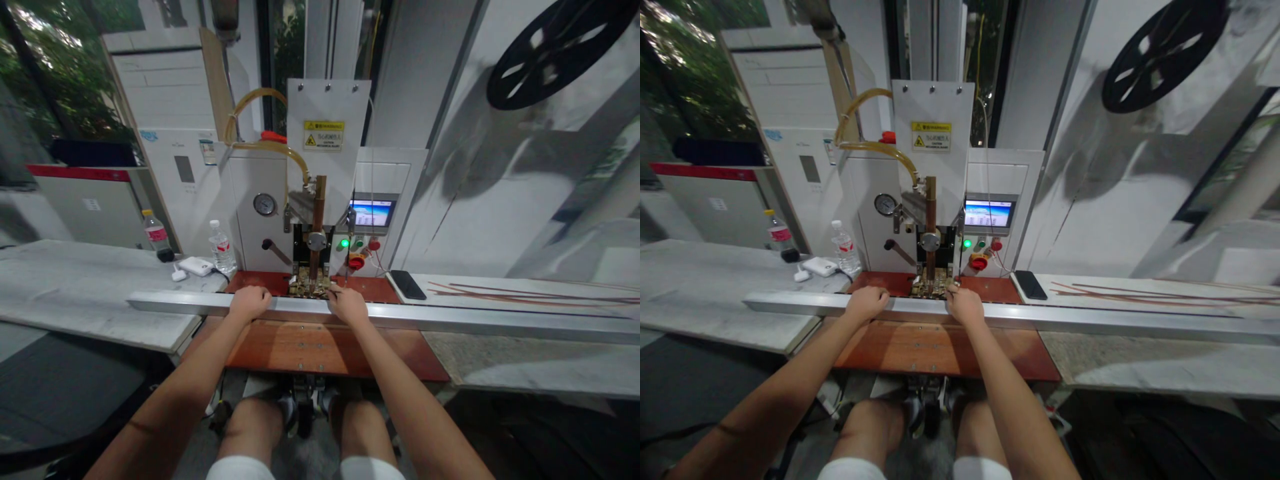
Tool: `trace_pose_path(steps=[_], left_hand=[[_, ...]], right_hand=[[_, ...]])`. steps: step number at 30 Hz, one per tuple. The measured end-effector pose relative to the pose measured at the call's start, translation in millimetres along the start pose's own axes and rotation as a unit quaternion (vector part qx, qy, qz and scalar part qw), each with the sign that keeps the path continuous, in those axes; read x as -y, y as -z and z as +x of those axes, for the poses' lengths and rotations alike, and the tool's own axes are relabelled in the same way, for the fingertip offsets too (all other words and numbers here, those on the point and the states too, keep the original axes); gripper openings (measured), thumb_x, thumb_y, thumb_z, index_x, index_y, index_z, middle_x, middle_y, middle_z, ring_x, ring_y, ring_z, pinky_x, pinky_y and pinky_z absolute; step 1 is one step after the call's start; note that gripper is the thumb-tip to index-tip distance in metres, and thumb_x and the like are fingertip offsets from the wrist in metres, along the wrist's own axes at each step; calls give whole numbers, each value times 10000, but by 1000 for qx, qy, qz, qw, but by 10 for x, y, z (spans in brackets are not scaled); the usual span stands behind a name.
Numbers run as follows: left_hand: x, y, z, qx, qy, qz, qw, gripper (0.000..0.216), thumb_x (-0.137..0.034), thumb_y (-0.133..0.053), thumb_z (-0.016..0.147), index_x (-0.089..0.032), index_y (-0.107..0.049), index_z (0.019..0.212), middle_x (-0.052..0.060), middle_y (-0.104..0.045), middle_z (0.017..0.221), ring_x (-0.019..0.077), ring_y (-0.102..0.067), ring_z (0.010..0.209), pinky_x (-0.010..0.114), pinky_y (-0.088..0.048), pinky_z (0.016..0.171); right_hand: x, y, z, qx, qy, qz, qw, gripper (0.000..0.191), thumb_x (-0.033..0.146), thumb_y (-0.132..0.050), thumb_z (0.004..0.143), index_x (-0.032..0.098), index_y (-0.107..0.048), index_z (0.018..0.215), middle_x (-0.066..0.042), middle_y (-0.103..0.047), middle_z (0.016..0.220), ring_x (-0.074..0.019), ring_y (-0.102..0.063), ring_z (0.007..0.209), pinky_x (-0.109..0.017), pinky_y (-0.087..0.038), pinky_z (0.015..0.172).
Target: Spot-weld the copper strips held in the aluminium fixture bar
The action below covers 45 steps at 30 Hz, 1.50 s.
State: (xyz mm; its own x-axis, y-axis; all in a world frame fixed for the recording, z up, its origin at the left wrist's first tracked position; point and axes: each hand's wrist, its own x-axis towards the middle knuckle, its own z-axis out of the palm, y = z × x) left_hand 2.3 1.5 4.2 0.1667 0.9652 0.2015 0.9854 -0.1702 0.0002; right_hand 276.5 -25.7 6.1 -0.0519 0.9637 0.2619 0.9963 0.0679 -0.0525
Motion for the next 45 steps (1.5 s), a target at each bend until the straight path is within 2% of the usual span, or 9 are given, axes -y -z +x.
trace_pose_path(steps=[4, 15, 45], left_hand=[[-20, -19, -2, -4, 24, 1, 1000, 481, -387, -282, 827, -201, -724, 867, 122, -703, 864, 250, -645, 824, 339, -455, 760], [-18, -40, -12, -7, 37, -9, 999, 495, -384, -271, 829, -193, -725, 881, 132, -701, 872, 245, -643, 821, 336, -448, 767], [-40, -29, -18, -22, 38, -10, 999, 497, -402, -273, 823, -197, -726, 847, 122, -705, 836, 249, -651, 798, 331, -463, 725]], right_hand=[[4, 6, -4, 7, -3, 4, 1000, 436, 450, -262, 944, 271, -629, 1097, -68, -701, 949, -188, -638, 889, -266, -417, 771], [7, 14, -5, 5, -7, -2, 1000, 415, 448, -287, 939, 272, -641, 1063, -58, -702, 926, -182, -642, 874, -257, -420, 754], [-3, -8, -5, -12, -6, 0, 1000, 416, 465, -290, 935, 278, -648, 1037, -53, -707, 888, -187, -651, 830, -253, -423, 709]])
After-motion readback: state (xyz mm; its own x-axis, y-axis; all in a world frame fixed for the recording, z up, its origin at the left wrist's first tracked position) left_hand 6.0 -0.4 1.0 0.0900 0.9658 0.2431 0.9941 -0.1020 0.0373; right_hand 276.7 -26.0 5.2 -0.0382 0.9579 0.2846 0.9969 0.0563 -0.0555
